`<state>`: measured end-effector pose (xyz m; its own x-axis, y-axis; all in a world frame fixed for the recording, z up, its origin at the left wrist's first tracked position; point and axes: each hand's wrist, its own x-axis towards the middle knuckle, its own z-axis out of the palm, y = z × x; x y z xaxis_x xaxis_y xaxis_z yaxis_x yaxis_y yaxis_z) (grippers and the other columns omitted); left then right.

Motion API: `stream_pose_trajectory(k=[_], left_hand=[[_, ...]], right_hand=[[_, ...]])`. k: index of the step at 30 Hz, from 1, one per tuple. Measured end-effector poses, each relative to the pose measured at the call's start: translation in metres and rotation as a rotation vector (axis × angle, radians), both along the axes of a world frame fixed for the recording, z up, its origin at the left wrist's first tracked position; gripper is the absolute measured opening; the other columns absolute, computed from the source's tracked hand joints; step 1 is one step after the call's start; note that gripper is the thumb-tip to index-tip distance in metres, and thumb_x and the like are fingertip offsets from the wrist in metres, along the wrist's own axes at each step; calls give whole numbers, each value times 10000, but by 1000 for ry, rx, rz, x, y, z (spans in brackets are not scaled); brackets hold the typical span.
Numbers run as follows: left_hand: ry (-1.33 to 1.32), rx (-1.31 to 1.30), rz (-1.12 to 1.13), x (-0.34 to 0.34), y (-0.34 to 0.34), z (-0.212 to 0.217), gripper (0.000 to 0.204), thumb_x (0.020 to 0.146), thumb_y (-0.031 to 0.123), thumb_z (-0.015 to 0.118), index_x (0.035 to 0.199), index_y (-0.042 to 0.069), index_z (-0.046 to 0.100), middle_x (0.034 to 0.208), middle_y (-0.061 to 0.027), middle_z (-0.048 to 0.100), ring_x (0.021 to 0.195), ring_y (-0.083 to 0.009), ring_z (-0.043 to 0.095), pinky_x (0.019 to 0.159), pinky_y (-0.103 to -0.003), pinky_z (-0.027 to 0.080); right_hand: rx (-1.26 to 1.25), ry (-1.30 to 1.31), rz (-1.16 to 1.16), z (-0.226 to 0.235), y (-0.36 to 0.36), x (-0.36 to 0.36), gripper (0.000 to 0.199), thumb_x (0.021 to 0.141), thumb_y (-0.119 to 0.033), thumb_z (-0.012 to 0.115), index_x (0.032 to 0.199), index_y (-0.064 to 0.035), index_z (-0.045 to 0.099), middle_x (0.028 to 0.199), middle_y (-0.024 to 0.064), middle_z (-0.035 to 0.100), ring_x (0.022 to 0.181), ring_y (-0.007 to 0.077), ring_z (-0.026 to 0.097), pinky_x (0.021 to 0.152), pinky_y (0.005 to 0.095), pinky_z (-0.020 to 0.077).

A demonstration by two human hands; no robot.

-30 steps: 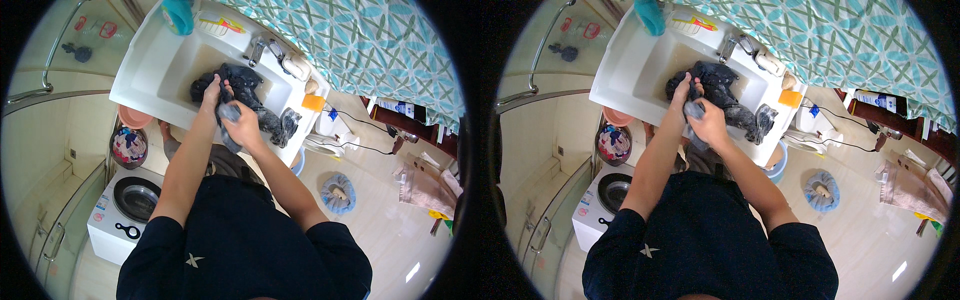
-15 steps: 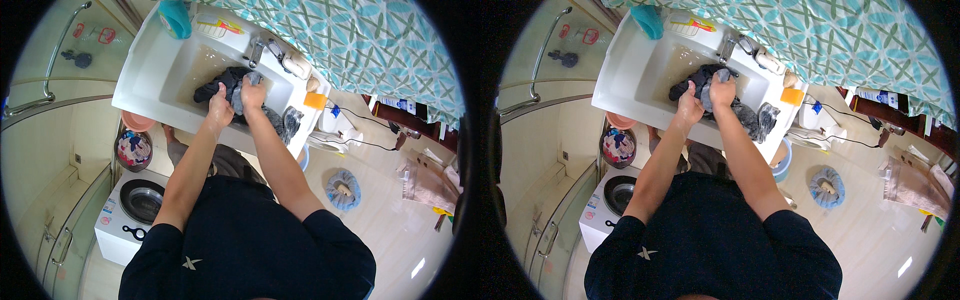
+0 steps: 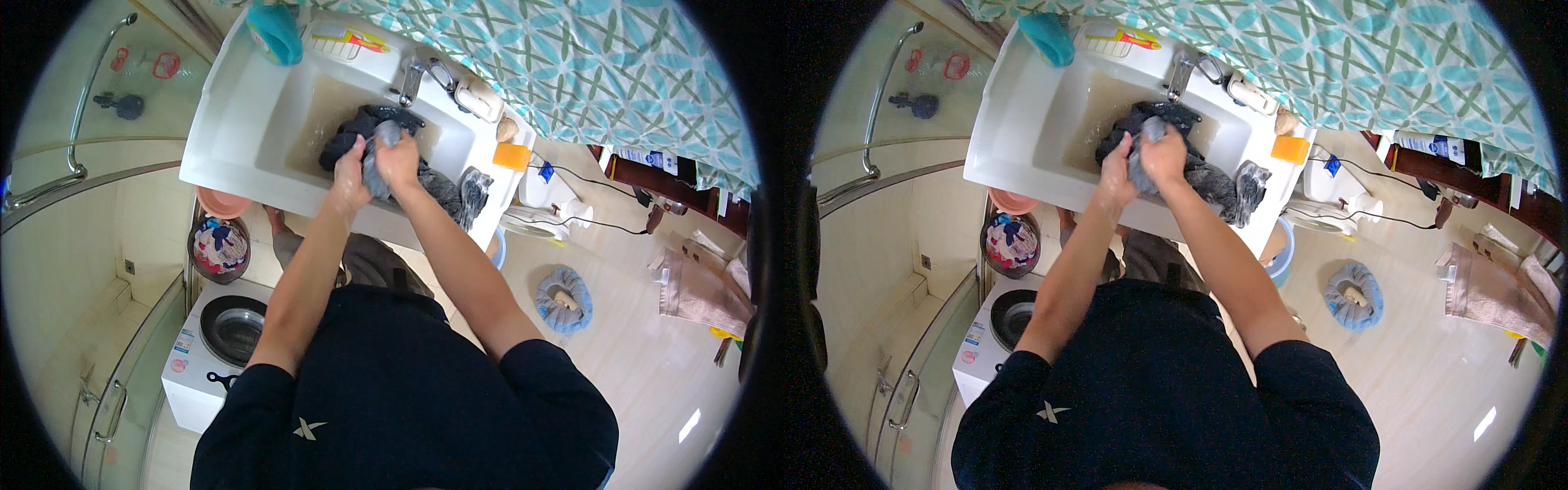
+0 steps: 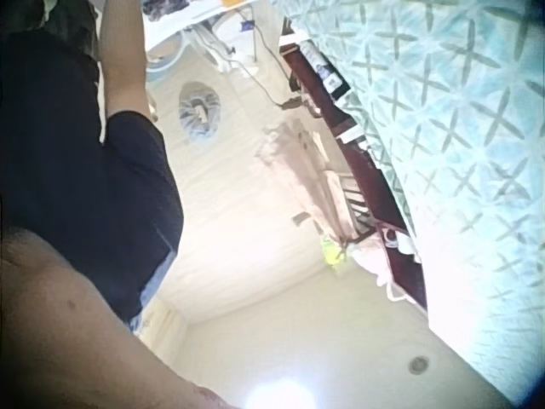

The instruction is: The person hand-washes dark garments in a bathroom sink. They scrub the fabric with soapy hands, rinse under running water, and wring out excess water. The person repeats this process for multiple items.

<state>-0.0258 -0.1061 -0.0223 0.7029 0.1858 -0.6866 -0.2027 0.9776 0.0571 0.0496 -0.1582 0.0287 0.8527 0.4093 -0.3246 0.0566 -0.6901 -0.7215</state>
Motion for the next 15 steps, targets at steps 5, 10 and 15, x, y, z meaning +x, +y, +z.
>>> stream_pose_trajectory(k=[5, 10, 15], left_hand=[[-697, -20, -2, -6, 5, -6, 454, 1007, 506, 541, 1177, 98, 639, 1102, -80, 702, 1006, -240, 664, 933, -445, 521], [-238, -169, 165, -10, -1, 11, 515, 1045, 499, 441, 1299, 79, 596, 1252, -81, 678, 1174, -248, 624, 1053, -431, 460], [-349, -133, 286, -10, 19, 35, 518, 1055, 461, 399, 1315, 56, 591, 1323, -148, 635, 1249, -326, 583, 1111, -529, 406]], right_hand=[[141, 202, 158, 1, 2, -2, 353, 862, -267, 710, 1038, 37, 684, 975, 297, 697, 1026, 440, 672, 882, 468, 524], [-41, -346, -85, 5, 0, 13, 357, 894, -294, 706, 1064, 16, 657, 910, 240, 716, 882, 405, 702, 809, 451, 536], [490, 555, -248, 20, -37, 17, 207, 956, -267, 642, 1041, -80, 666, 1011, 74, 702, 929, 255, 658, 851, 387, 512]])
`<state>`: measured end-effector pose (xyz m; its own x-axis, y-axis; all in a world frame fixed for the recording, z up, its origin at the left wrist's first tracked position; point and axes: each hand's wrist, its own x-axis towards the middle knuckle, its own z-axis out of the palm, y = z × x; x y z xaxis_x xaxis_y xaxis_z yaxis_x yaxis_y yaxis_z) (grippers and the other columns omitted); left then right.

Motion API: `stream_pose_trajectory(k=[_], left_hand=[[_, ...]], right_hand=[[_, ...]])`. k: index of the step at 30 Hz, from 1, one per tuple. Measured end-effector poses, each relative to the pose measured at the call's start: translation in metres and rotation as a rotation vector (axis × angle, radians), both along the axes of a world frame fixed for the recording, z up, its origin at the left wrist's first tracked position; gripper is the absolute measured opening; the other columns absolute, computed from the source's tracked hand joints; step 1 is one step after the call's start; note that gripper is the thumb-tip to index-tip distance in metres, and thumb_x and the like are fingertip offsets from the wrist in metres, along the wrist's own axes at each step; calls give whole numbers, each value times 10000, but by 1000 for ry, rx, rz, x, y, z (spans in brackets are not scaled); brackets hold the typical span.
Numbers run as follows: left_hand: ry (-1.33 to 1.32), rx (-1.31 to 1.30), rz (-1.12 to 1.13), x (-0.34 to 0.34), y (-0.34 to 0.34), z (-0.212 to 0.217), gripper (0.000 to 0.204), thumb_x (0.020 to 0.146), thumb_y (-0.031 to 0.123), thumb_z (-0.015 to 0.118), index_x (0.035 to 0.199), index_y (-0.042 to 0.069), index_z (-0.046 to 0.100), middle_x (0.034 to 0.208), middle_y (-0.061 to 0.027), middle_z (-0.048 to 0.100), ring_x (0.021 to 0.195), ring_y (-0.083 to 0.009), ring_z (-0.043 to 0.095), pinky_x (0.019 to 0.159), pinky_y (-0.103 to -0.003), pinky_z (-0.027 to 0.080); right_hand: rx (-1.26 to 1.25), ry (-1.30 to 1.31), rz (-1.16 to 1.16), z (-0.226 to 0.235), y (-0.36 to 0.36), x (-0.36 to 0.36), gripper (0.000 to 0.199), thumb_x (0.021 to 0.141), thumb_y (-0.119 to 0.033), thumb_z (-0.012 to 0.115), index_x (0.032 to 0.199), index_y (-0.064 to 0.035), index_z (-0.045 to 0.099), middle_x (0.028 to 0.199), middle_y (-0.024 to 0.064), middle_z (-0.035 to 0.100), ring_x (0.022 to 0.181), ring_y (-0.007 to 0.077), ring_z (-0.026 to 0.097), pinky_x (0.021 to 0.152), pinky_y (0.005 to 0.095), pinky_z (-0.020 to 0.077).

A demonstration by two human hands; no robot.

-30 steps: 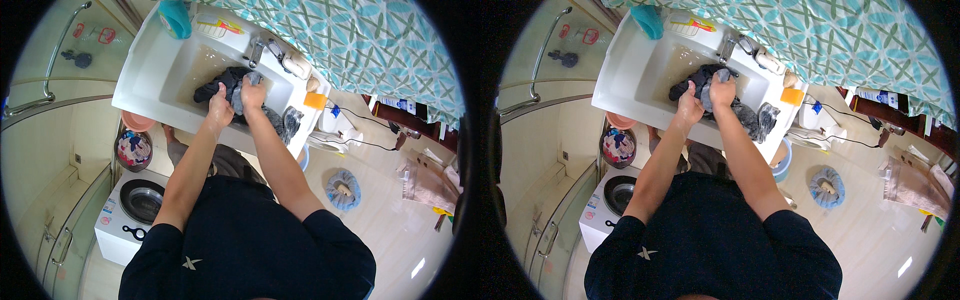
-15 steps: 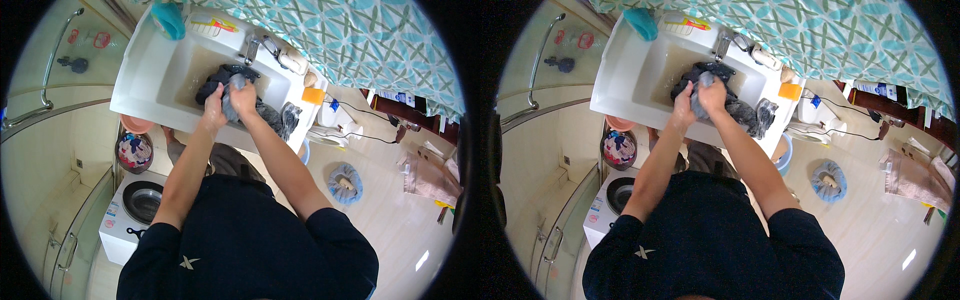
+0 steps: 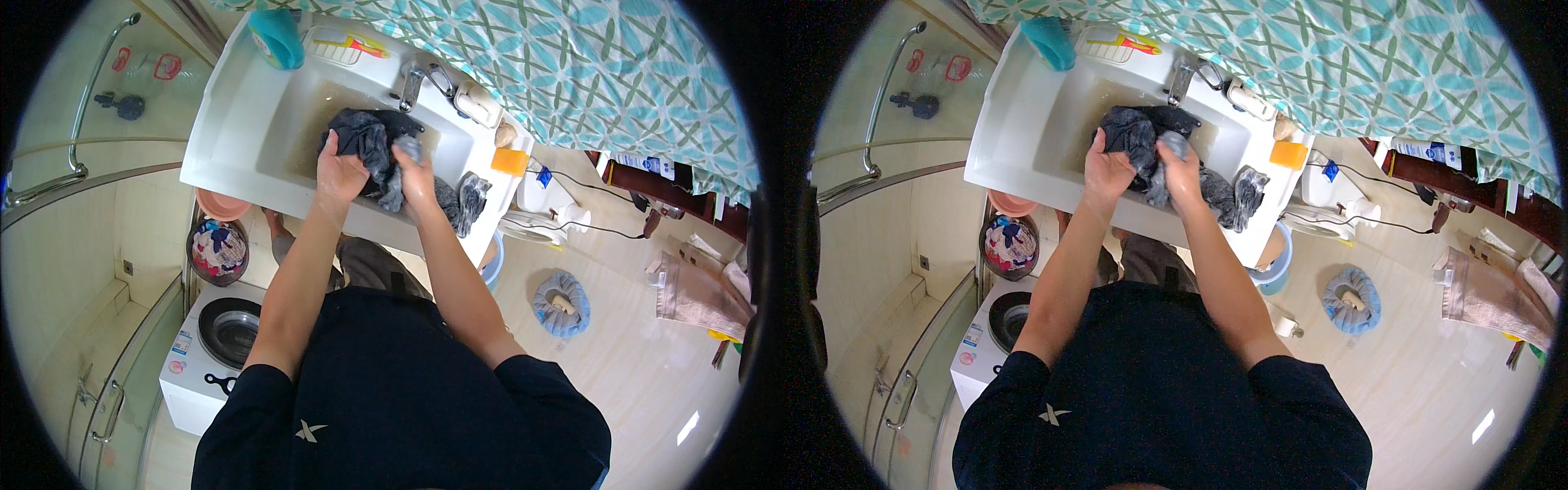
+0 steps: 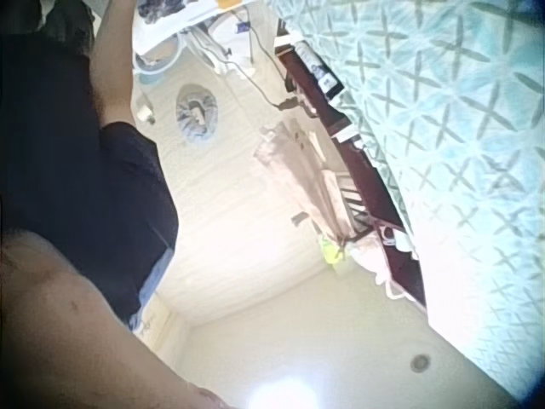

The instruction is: The person hand-washes dark garments in a bathroom sink. They scrub the fabric with soapy hands, rinse under running water, and wring out excess water. The person repeats this process for multiple items.

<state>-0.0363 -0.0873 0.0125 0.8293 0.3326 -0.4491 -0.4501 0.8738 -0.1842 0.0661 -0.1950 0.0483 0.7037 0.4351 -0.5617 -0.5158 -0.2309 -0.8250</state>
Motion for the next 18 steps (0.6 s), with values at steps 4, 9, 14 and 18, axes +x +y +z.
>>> stream_pose_trajectory(k=[4, 9, 14, 18], left_hand=[[-127, -122, 96, 9, 6, 5, 518, 1027, 402, 423, 1354, 19, 541, 1400, -234, 544, 1297, -412, 519, 1154, -666, 294], [-93, -170, 155, 24, -11, 10, 464, 980, 351, 488, 1296, 23, 571, 1282, -213, 617, 1235, -382, 564, 1154, -653, 320], [-184, -186, 114, 29, -11, -6, 350, 1013, 202, 442, 1241, -21, 586, 1210, -154, 668, 1124, -321, 641, 1135, -609, 389], [27, -94, -190, 26, -4, -32, 316, 965, 87, 430, 1202, -38, 597, 1194, -167, 674, 1102, -315, 655, 1102, -522, 444]], right_hand=[[372, 630, -209, 7, -31, -12, 330, 1003, -420, 550, 1053, -113, 659, 1031, 60, 698, 998, 235, 666, 885, 446, 536], [287, 707, -75, 7, -40, -25, 390, 996, -337, 548, 1298, -91, 561, 1196, 70, 657, 1032, 270, 668, 897, 504, 549], [278, 738, 151, 13, -42, -18, 435, 917, -190, 666, 1312, -52, 546, 1132, 73, 669, 1005, 240, 675, 876, 441, 561], [-89, 332, 281, 13, -41, 0, 684, 749, -23, 780, 1355, 64, 474, 1127, 150, 658, 977, 251, 675, 830, 384, 565]])
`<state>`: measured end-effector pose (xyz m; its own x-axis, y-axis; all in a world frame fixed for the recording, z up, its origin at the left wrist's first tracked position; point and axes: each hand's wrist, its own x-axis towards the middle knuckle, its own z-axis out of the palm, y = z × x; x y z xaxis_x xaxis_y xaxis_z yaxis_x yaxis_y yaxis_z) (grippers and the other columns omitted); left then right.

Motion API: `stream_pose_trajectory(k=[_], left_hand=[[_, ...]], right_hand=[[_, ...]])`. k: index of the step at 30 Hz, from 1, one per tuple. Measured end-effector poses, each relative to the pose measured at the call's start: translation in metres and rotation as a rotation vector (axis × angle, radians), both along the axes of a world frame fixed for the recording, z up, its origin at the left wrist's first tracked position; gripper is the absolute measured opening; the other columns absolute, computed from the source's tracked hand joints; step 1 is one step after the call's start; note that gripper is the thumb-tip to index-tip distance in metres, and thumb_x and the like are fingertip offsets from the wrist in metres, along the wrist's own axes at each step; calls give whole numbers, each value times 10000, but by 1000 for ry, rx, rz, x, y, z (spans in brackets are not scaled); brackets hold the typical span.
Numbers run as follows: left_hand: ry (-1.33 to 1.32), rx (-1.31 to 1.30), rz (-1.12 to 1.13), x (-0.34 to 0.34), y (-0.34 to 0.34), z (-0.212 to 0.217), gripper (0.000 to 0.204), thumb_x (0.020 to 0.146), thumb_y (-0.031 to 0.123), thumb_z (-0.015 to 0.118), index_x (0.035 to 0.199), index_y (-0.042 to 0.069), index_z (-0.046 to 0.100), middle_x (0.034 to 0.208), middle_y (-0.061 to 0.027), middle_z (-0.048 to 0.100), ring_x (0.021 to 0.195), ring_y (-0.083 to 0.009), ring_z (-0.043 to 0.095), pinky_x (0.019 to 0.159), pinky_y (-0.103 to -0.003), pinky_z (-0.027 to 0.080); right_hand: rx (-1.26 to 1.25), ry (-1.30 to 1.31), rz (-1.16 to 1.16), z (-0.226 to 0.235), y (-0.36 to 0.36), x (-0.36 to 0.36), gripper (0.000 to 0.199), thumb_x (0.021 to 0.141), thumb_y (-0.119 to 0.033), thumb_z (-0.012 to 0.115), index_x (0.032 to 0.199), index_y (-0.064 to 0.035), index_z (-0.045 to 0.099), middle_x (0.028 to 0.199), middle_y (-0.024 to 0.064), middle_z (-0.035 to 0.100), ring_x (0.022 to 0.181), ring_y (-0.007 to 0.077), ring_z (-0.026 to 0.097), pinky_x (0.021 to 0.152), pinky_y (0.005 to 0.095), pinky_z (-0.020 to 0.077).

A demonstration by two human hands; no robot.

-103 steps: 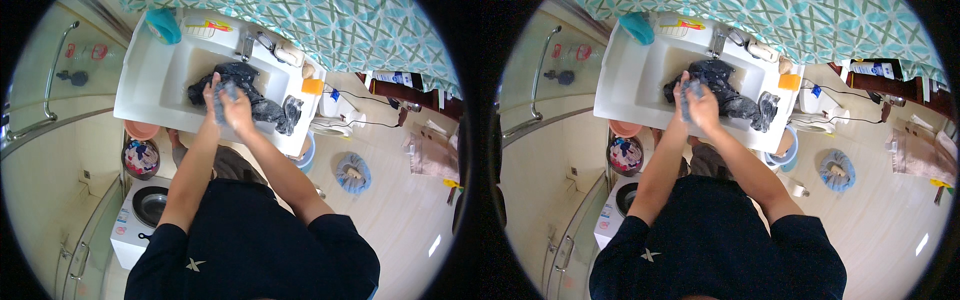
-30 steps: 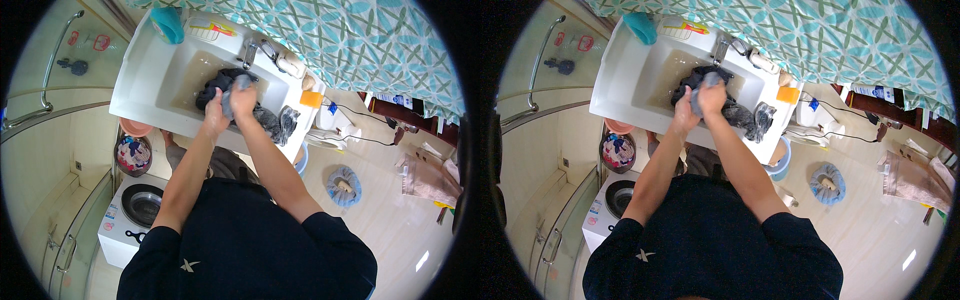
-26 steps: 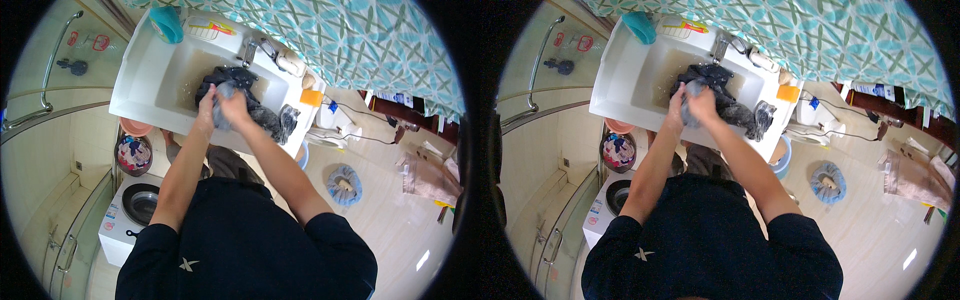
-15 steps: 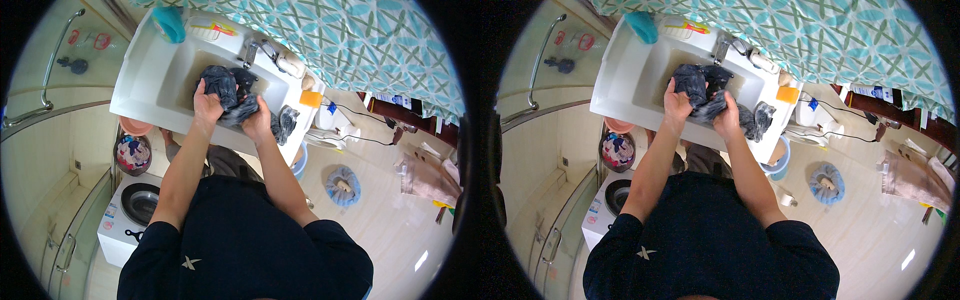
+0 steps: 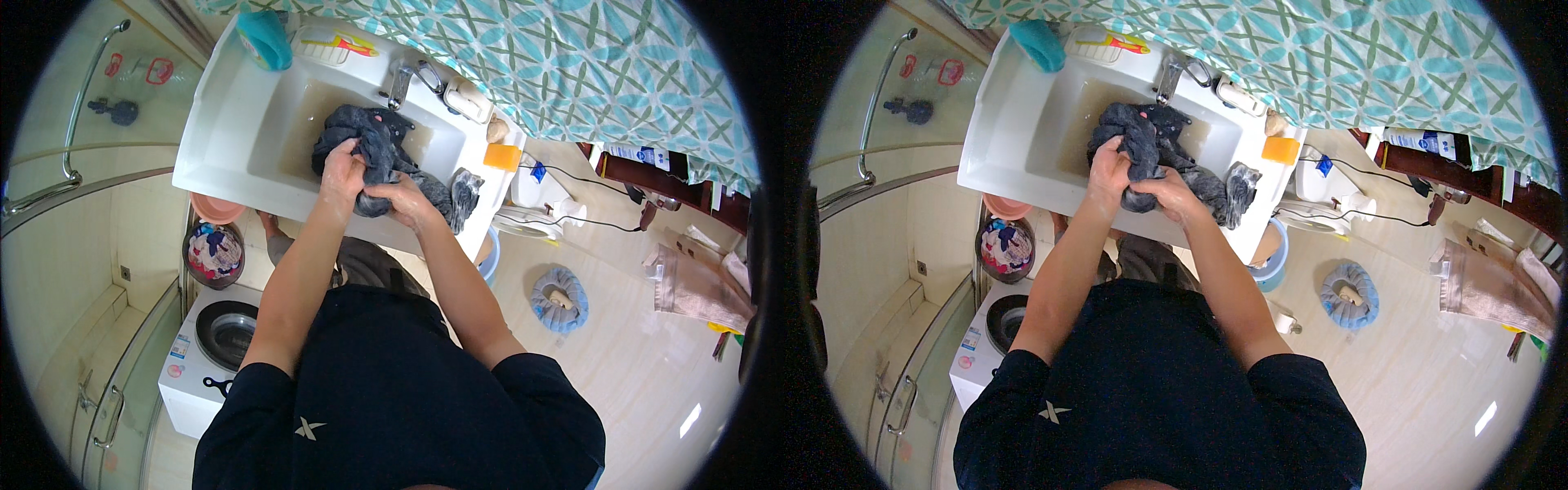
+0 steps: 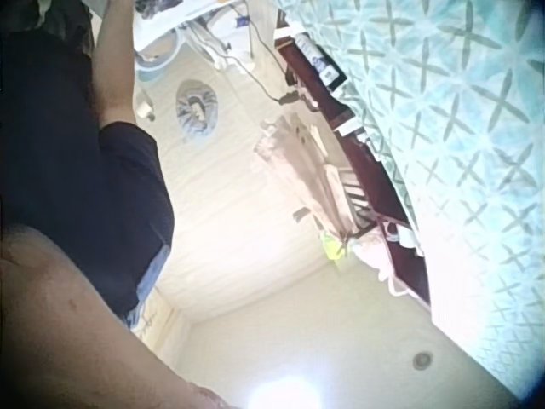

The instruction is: The person hand-washes dark garments in a bathroom sink. They scrub the fabric with soapy hands, rinse under running water, and wring out excess water. The person repeats this process for multiple items.

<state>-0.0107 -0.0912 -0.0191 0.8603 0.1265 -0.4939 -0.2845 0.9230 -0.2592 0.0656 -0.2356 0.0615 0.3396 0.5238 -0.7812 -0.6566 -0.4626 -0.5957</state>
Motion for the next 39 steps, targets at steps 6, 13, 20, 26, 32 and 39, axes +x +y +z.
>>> stream_pose_trajectory(k=[6, 13, 20, 26, 32, 39], left_hand=[[110, 62, 326, -19, 12, -1, 313, 837, 35, 576, 1141, -16, 629, 1150, -144, 686, 1128, -326, 638, 1040, -492, 483], [168, 61, 312, 5, 30, -10, 388, 1040, 403, 508, 1090, 40, 638, 1044, -89, 690, 979, -244, 648, 927, -448, 529], [480, 509, -127, 2, -1, 3, 646, 895, 684, 604, 1041, 59, 681, 1008, -75, 694, 894, -210, 668, 792, -416, 561], [525, 406, 39, 5, 3, 35, 575, 992, 527, 571, 1131, -26, 643, 1072, -128, 686, 927, -222, 680, 812, -426, 565], [554, 247, 90, 7, 6, 39, 439, 963, 418, 649, 1062, -8, 682, 1037, -104, 698, 894, -216, 678, 799, -405, 564], [560, 195, 77, 9, 14, 30, 431, 973, 444, 608, 1146, 51, 648, 1003, -86, 684, 827, -220, 676, 781, -467, 566]], right_hand=[[104, -431, -157, 10, -15, 33, 750, 802, 144, 555, 1492, 33, 283, 1075, 199, 667, 934, 236, 676, 861, 357, 562], [154, -503, 123, 39, -16, 21, 718, 816, -48, 819, 1419, 30, 438, 1244, 101, 616, 1082, 177, 609, 958, 314, 496], [0, -901, 589, 30, 58, -15, 538, 807, -439, 736, 1053, 37, 681, 1052, 288, 684, 971, 431, 673, 886, 454, 532], [-246, -1028, 129, 6, 84, -5, 430, 889, -391, 628, 853, 33, 691, 776, 265, 688, 769, 450, 675, 728, 461, 529], [-298, -944, 28, -10, 80, -5, 430, 896, -382, 617, 904, 37, 713, 869, 298, 690, 864, 457, 684, 814, 475, 536], [-269, -923, 214, -12, 82, -9, 450, 906, -409, 586, 840, 19, 710, 864, 297, 681, 876, 458, 676, 806, 488, 530]])
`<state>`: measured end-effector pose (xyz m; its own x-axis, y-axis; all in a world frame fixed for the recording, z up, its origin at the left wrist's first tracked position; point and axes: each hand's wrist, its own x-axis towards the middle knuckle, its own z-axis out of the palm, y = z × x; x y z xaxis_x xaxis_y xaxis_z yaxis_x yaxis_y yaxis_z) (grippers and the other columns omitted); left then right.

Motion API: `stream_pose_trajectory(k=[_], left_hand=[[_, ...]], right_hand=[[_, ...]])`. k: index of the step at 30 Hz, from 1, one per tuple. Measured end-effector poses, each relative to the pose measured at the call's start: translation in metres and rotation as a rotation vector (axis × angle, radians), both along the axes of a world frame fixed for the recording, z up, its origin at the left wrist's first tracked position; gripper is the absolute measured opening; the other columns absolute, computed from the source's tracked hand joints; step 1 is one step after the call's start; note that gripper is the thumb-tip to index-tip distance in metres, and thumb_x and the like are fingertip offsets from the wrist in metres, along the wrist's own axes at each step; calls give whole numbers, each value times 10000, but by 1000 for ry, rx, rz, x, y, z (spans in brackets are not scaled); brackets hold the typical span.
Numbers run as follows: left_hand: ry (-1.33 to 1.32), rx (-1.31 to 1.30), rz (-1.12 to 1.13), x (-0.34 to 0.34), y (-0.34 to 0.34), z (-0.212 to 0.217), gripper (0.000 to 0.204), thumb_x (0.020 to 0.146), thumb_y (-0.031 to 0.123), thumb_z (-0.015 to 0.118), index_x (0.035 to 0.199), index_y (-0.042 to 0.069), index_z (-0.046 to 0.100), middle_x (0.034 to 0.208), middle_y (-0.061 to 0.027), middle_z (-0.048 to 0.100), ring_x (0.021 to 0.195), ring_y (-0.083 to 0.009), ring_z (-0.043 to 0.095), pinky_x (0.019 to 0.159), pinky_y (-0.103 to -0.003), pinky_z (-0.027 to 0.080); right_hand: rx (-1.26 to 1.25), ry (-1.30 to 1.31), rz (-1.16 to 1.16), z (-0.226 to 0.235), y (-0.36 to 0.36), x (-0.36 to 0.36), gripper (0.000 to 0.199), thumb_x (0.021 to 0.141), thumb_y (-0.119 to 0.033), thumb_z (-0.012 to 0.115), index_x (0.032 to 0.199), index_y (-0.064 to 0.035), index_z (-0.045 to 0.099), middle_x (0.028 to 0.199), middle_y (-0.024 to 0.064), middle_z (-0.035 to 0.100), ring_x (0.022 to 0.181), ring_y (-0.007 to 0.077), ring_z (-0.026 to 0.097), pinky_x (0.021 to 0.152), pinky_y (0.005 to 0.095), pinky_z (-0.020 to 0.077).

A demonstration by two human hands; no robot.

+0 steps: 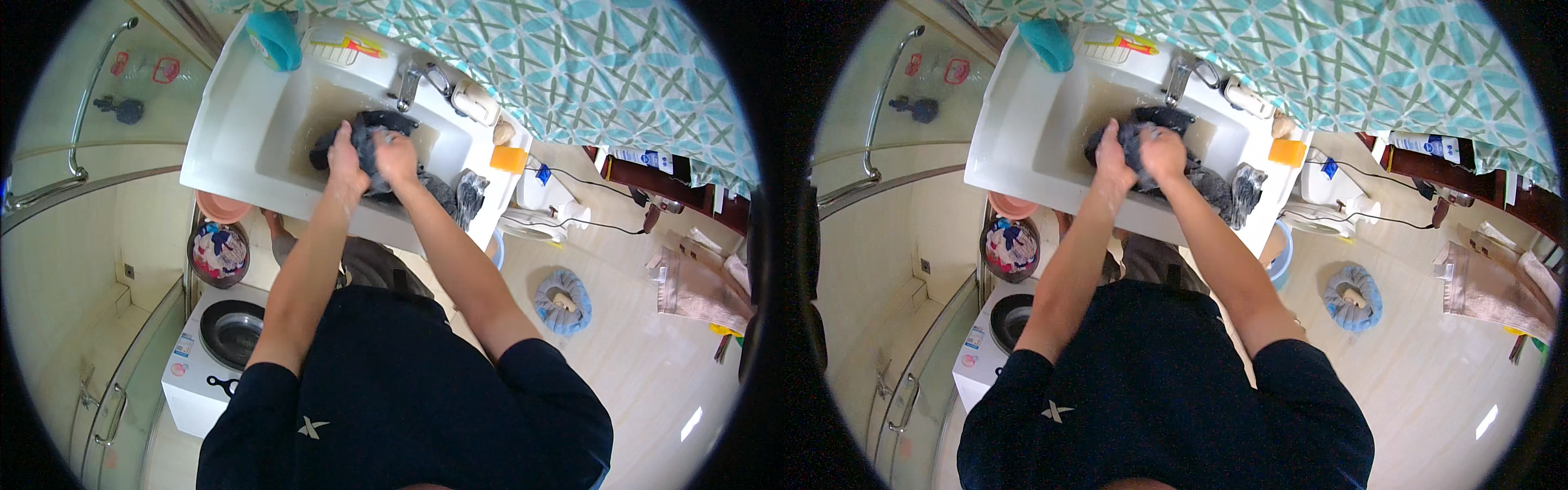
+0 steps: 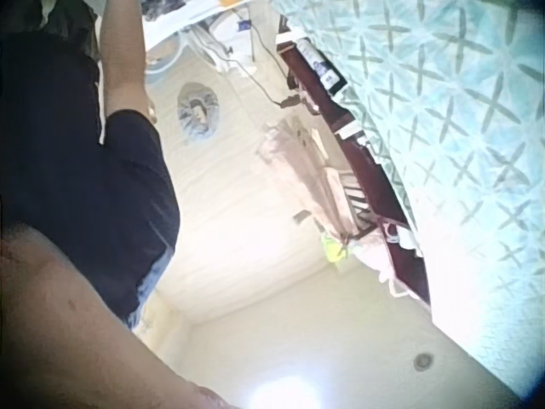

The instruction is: The person hand-washes dark garments in a bathroom sink. They scrub the fabric with soapy hands, rinse under running water, and wring out excess water. The person repeats this process for multiple items.

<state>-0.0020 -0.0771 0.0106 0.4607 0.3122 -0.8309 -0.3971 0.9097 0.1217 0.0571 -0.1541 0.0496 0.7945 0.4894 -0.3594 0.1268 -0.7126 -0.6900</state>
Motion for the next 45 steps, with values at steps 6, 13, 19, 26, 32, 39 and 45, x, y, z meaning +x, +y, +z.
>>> stream_pose_trajectory(k=[6, 13, 19, 26, 32, 39, 45], left_hand=[[91, 297, -211, -1, 4, -14, 494, 996, 446, 557, 1121, -20, 661, 987, -127, 690, 831, -250, 679, 771, -422, 566], [-293, 168, -5, -3, 7, -23, 483, 1021, 512, 487, 1069, 60, 651, 1020, -126, 703, 798, -274, 704, 756, -415, 596], [-229, 21, -35, -10, 2, -18, 427, 1013, 476, 534, 1121, 79, 646, 1075, -84, 701, 952, -242, 700, 838, -443, 582], [-481, -28, -141, -14, 5, -14, 388, 1032, 418, 535, 1140, 63, 651, 1106, -108, 714, 974, -244, 704, 898, -436, 572], [-297, 51, -109, -14, -5, -11, 295, 1004, 303, 622, 1168, 61, 665, 1099, -105, 719, 1014, -228, 688, 926, -393, 554], [-535, 53, -86, -3, 0, -17, 395, 986, 366, 648, 1140, 3, 636, 1096, -109, 689, 1014, -230, 642, 918, -389, 523], [-283, 349, -132, -10, -8, -12, 519, 1020, 515, 509, 1275, 70, 583, 1114, -68, 685, 984, -211, 659, 878, -400, 555]], right_hand=[[53, 159, 173, 9, -4, -16, 353, 924, -353, 595, 882, -22, 713, 850, 268, 682, 828, 451, 670, 784, 480, 537], [92, 5, 300, 13, -4, -22, 372, 904, -376, 618, 897, -11, 691, 872, 269, 688, 867, 469, 661, 829, 504, 527], [-16, -189, 39, -6, -3, -8, 360, 889, -394, 644, 901, -38, 693, 858, 253, 694, 820, 461, 671, 748, 504, 538], [-60, -402, 43, -12, 0, 10, 350, 899, -364, 639, 932, -19, 689, 883, 270, 689, 852, 479, 659, 758, 519, 530], [371, 44, -60, 0, 0, 31, 238, 860, -37, 706, 1081, -29, 620, 943, 142, 716, 859, 226, 683, 787, 368, 526], [73, -97, 242, 26, -1, -17, 214, 889, -264, 695, 996, -82, 661, 966, 201, 699, 918, 404, 675, 814, 428, 540], [40, -158, 154, 23, 12, -17, 369, 940, -438, 617, 914, -75, 681, 824, 220, 698, 841, 440, 678, 757, 483, 533]])
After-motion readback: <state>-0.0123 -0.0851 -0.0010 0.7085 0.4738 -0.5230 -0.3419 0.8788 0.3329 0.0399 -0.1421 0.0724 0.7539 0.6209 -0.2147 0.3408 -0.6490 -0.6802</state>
